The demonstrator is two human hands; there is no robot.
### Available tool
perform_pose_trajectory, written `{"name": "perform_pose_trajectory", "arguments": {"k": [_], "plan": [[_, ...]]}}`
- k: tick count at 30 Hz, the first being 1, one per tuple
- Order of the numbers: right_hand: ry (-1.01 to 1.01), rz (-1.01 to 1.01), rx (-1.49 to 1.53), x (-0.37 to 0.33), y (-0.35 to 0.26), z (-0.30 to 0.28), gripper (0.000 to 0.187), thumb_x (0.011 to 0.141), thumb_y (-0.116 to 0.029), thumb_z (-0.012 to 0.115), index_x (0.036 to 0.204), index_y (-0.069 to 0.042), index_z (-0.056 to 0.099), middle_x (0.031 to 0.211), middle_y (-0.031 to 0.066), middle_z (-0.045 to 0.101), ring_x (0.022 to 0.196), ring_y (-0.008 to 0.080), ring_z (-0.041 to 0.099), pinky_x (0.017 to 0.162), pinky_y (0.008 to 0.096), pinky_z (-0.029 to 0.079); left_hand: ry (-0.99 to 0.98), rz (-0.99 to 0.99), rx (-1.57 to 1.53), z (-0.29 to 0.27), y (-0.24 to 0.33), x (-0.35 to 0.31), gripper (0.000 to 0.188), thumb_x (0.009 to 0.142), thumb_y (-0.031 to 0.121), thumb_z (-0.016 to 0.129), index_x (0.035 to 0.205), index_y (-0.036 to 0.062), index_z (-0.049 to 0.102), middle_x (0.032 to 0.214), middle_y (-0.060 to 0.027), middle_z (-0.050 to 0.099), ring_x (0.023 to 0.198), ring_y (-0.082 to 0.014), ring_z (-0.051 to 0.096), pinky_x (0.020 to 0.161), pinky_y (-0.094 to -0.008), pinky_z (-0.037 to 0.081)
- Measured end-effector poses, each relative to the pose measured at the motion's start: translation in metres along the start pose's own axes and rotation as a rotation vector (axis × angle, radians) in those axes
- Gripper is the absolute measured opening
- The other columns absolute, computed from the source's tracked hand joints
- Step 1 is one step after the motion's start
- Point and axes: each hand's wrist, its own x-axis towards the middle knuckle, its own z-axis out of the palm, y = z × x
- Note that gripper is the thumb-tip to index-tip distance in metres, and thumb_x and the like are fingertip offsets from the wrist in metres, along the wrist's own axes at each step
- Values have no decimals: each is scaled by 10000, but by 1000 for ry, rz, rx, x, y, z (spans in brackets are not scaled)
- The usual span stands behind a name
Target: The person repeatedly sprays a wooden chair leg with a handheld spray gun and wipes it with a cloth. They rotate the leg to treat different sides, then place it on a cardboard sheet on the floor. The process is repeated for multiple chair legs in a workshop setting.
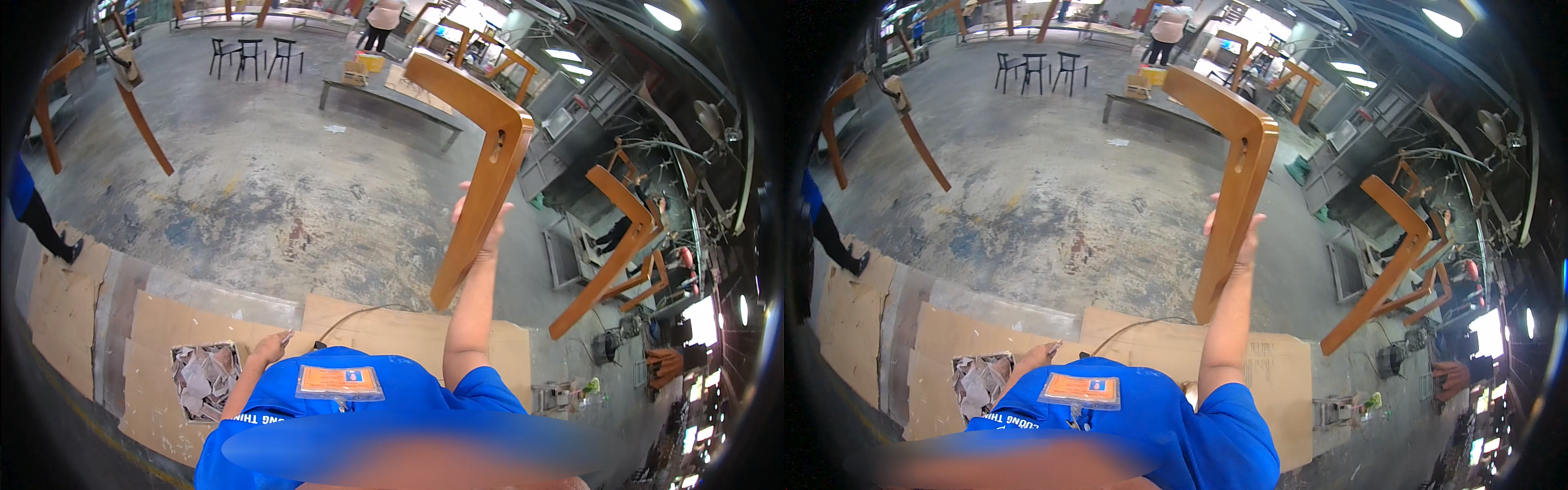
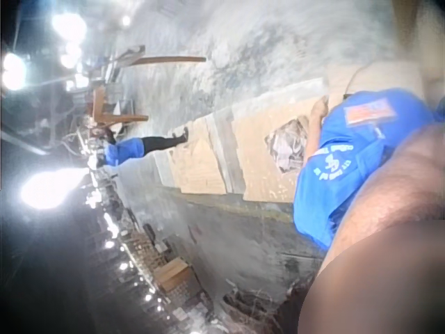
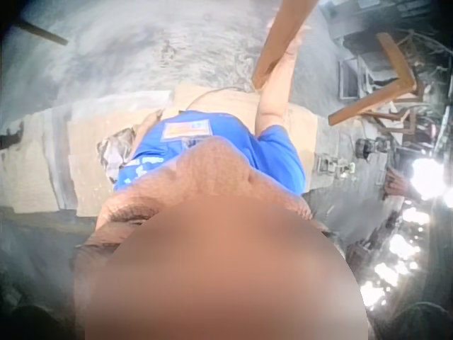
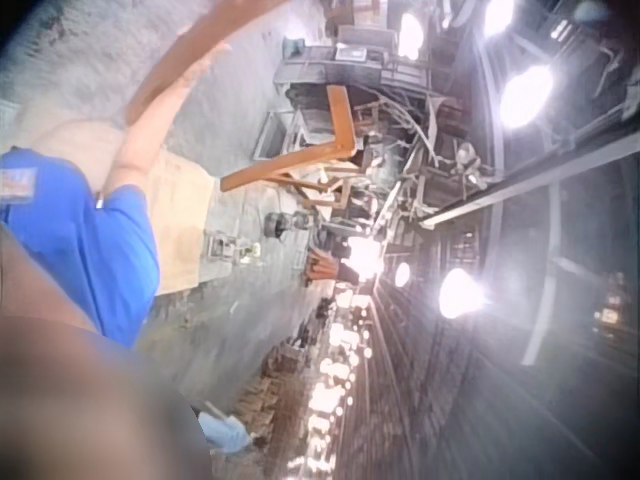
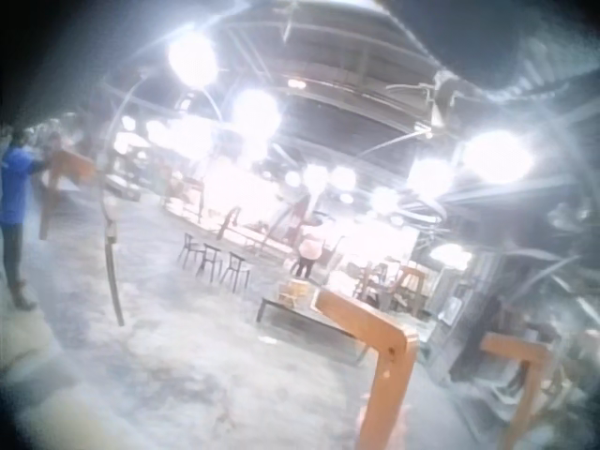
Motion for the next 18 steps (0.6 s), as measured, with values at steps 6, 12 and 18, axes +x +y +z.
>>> {"name": "perform_pose_trajectory", "arguments": {"k": [6,12,18], "plan": [[300,-227,-1004,-13,-60,9,439,844,-345,685,1096,-13,548,935,77,642,845,169,627,752,288,498,25,-107,-381,-62,32,36,357,970,221,422,1292,95,513,1159,-269,582,1093,-410,561,903,-432,457],[436,-202,-1102,-11,-23,16,487,745,-259,810,1074,-6,556,913,73,643,814,168,623,743,307,502,968,771,-425,-254,234,39,450,937,-7,386,1376,71,445,1363,-134,506,1291,-290,448,1046,-379,379],[450,-336,-1144,1,6,32,491,734,-201,810,1100,-2,552,890,119,674,800,182,659,722,316,517,1135,1346,470,-335,448,20,517,848,-4,520,1314,220,511,1303,-37,554,1221,-213,490,1043,-422,350]]}}
